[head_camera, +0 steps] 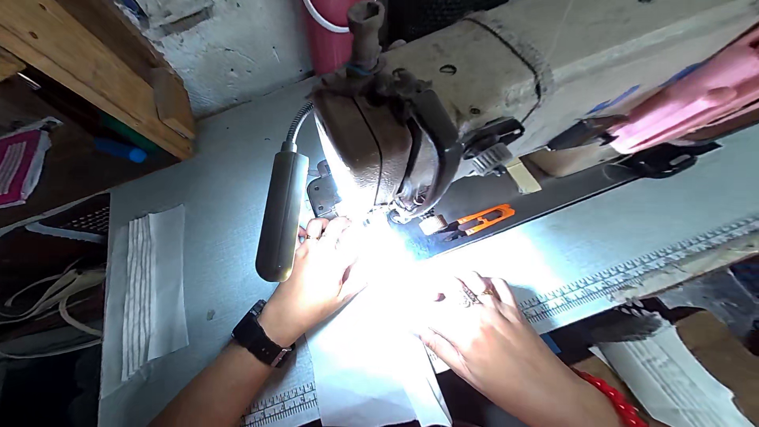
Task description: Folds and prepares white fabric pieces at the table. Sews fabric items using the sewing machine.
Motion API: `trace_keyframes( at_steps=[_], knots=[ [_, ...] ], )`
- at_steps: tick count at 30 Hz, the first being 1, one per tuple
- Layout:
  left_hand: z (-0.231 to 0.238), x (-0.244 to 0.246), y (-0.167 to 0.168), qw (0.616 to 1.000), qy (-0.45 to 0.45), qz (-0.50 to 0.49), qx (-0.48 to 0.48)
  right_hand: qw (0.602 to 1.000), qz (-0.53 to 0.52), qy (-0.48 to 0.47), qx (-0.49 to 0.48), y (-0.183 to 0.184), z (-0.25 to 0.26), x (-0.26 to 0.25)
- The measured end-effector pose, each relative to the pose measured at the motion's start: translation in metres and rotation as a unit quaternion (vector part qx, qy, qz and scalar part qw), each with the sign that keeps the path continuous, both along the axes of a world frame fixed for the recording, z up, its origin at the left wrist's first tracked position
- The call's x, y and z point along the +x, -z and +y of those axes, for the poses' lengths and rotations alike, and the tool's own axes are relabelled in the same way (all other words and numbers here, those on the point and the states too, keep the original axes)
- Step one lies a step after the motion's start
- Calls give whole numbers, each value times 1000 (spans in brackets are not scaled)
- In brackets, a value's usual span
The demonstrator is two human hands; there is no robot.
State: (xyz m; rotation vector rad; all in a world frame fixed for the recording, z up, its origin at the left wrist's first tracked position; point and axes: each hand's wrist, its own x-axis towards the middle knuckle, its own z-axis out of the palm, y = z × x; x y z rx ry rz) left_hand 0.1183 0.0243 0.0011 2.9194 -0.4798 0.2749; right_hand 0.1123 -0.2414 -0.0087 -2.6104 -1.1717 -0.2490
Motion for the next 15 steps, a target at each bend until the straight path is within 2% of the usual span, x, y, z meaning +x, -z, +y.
trace_keyframes(
  at_steps=[11,13,15],
  knots=[
    [0,3,-6,997,23,-46,52,999,-24,-5,-21,-7,9,4],
    [-5,-3,-7,996,39,-49,66,1000,-2,-7,-14,-7,8,6],
    [-16,-24,-4,997,59,-34,35,998,56,-9,24,-8,1,3]
  ],
)
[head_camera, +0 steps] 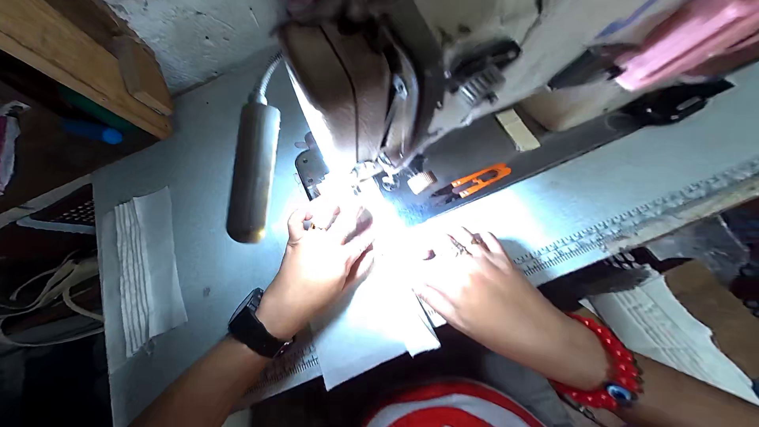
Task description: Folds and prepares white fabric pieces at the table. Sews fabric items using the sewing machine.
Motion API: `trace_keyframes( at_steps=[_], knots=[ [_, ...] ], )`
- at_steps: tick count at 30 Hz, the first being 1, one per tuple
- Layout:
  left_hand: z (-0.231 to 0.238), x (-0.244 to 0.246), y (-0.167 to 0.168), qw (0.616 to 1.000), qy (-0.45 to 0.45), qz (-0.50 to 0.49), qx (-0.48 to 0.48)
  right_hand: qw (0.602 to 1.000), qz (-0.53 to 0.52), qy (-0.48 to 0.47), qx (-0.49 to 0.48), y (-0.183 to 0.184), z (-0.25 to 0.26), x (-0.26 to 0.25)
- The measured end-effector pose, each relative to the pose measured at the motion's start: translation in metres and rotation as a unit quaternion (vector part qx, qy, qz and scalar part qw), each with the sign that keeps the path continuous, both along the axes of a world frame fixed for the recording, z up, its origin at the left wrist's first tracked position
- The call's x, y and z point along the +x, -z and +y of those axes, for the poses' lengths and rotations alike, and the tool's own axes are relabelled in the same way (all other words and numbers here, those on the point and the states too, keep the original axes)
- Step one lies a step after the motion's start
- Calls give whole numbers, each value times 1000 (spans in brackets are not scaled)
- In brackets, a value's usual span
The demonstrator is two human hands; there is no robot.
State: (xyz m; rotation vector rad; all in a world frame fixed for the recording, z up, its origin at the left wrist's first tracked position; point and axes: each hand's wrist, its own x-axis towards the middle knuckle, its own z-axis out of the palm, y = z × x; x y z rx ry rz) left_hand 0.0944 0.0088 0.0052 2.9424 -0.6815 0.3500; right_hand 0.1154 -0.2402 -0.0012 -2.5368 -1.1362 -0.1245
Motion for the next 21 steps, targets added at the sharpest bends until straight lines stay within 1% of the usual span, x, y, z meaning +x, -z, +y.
trace_keyframes(
  at_steps=[3,6,7,9,13,21],
  knots=[
    [-18,-38,4,1000,20,14,-19,989,98,43,106,0,-23,-15],
    [-35,-70,4,999,41,7,-20,952,242,72,174,4,-44,-45],
    [-38,-76,5,999,43,7,-21,938,277,77,192,7,-47,-53],
    [-41,-83,7,999,44,8,-28,920,307,89,227,15,-47,-65],
    [-41,-85,12,999,40,11,-25,918,285,107,254,25,-43,-77],
    [-42,-87,16,999,47,5,-25,951,183,110,225,25,-34,-81]
  ],
)
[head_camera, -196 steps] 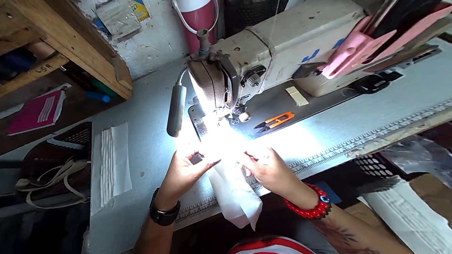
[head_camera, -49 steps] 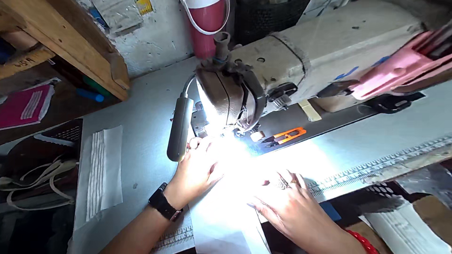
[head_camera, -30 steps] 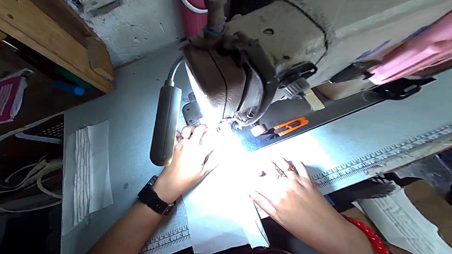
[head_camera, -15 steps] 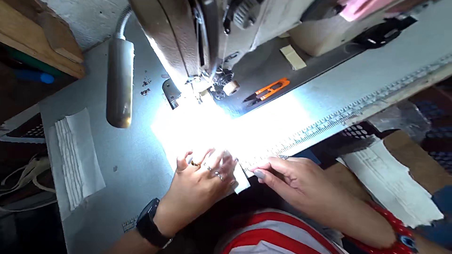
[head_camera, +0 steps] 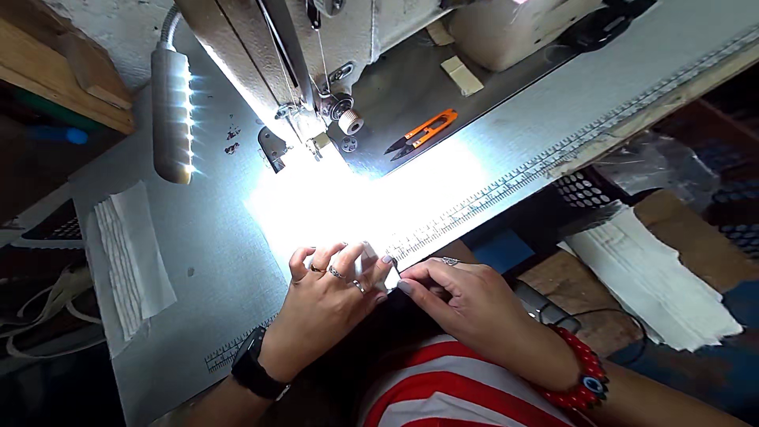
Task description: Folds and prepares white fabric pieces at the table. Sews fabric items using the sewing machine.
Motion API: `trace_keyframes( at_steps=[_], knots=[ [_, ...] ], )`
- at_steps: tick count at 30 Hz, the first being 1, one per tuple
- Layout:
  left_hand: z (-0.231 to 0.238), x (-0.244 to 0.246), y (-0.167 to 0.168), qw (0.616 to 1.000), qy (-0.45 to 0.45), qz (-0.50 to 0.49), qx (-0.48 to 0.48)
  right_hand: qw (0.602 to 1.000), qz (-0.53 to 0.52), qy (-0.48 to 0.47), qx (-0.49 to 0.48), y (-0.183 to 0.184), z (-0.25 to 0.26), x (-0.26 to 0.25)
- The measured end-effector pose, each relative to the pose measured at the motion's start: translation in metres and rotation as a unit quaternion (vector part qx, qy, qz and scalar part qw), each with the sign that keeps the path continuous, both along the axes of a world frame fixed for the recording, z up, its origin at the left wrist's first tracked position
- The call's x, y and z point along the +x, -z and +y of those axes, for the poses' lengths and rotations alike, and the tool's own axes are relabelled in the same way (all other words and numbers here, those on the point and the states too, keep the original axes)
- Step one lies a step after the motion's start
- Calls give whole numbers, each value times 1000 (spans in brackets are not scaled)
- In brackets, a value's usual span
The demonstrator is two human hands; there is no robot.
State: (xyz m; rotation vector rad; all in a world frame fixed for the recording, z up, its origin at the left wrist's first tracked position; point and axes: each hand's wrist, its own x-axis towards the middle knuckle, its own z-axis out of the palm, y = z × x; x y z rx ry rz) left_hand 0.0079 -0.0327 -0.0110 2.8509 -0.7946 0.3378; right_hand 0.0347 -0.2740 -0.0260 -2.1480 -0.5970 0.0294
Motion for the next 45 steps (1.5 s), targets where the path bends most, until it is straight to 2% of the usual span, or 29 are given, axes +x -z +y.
trace_keyframes(
  at_steps=[4,9,12,15,18,23,27,33,38,45],
  knots=[
    [0,-2,-1,1000,-1,-12,5,1000,-12,4,-18,3,5,1],
    [-5,-10,-5,996,54,-68,-33,995,93,-17,23,4,3,2],
    [-6,-11,-4,993,72,-75,-54,993,113,-19,36,5,3,3],
    [4,-13,-8,991,100,-54,-69,993,114,-16,42,7,1,4],
    [11,-9,-10,988,116,17,-98,993,113,-25,31,7,3,3],
    [9,7,-15,994,45,24,-92,992,119,-37,16,3,2,3],
    [12,13,-8,996,58,20,-62,988,146,-47,12,0,0,3],
    [12,8,-4,996,71,23,-55,994,93,-48,-4,3,-6,1],
    [13,7,-4,996,70,27,-42,1000,3,-25,-15,6,-6,-2],
    [14,6,-3,997,68,25,-29,1000,-20,-22,-2,6,-3,-5]
  ],
)
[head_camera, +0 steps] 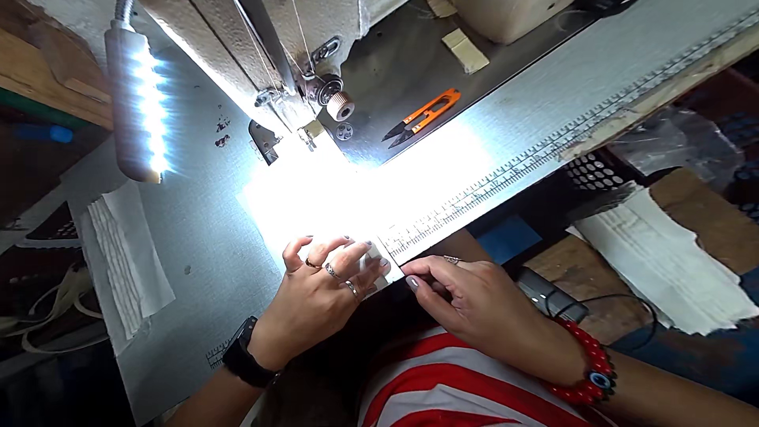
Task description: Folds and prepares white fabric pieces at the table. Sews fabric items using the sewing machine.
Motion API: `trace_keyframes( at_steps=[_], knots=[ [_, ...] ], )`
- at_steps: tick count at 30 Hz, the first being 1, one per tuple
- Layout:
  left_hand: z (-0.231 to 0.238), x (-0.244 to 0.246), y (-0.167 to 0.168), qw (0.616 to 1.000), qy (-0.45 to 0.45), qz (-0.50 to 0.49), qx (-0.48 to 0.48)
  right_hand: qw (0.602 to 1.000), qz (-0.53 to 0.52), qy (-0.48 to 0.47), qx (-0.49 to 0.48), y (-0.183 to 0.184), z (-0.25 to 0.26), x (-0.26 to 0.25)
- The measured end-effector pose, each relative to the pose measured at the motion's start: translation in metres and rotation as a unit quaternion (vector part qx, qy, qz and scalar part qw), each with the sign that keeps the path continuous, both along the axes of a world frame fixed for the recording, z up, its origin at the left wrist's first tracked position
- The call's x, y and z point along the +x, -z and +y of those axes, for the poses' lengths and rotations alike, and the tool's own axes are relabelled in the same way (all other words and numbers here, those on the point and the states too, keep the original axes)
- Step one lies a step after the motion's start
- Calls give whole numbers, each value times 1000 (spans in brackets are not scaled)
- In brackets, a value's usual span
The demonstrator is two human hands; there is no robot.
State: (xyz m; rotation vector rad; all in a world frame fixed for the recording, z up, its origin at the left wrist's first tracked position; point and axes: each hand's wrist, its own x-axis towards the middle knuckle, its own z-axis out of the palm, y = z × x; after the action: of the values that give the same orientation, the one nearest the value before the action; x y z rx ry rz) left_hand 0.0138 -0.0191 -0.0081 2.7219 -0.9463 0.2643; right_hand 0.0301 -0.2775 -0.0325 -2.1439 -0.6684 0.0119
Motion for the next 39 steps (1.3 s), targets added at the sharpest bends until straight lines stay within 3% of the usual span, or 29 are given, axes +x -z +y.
trace_keyframes(
  at_steps=[7,8,10,12,13,14,17,21,29,39],
  knots=[
    [0,1,-1,1000,8,-8,8,996,-75,24,-29,5,10,-3],
    [0,1,-1,1000,6,-10,3,999,-44,20,-3,6,12,-3],
    [-2,1,-3,1000,-7,-5,-11,985,142,-16,101,2,13,-3],
    [-2,2,-3,1000,-14,10,-10,916,336,-51,212,-2,12,-1],
    [-2,2,-2,1000,-14,15,0,911,350,-56,210,-1,10,0],
    [-2,2,-1,1000,-14,18,11,932,312,-52,175,2,7,-1],
    [-3,2,-1,999,-15,27,23,996,51,0,74,16,0,-5],
    [-1,2,0,999,-9,41,29,983,-174,-32,39,22,-7,7],
    [0,2,1,999,-10,43,25,964,-253,-79,15,27,-7,22],
    [4,26,-9,991,-116,71,11,943,-287,-165,-43,12,-13,43]
  ],
)
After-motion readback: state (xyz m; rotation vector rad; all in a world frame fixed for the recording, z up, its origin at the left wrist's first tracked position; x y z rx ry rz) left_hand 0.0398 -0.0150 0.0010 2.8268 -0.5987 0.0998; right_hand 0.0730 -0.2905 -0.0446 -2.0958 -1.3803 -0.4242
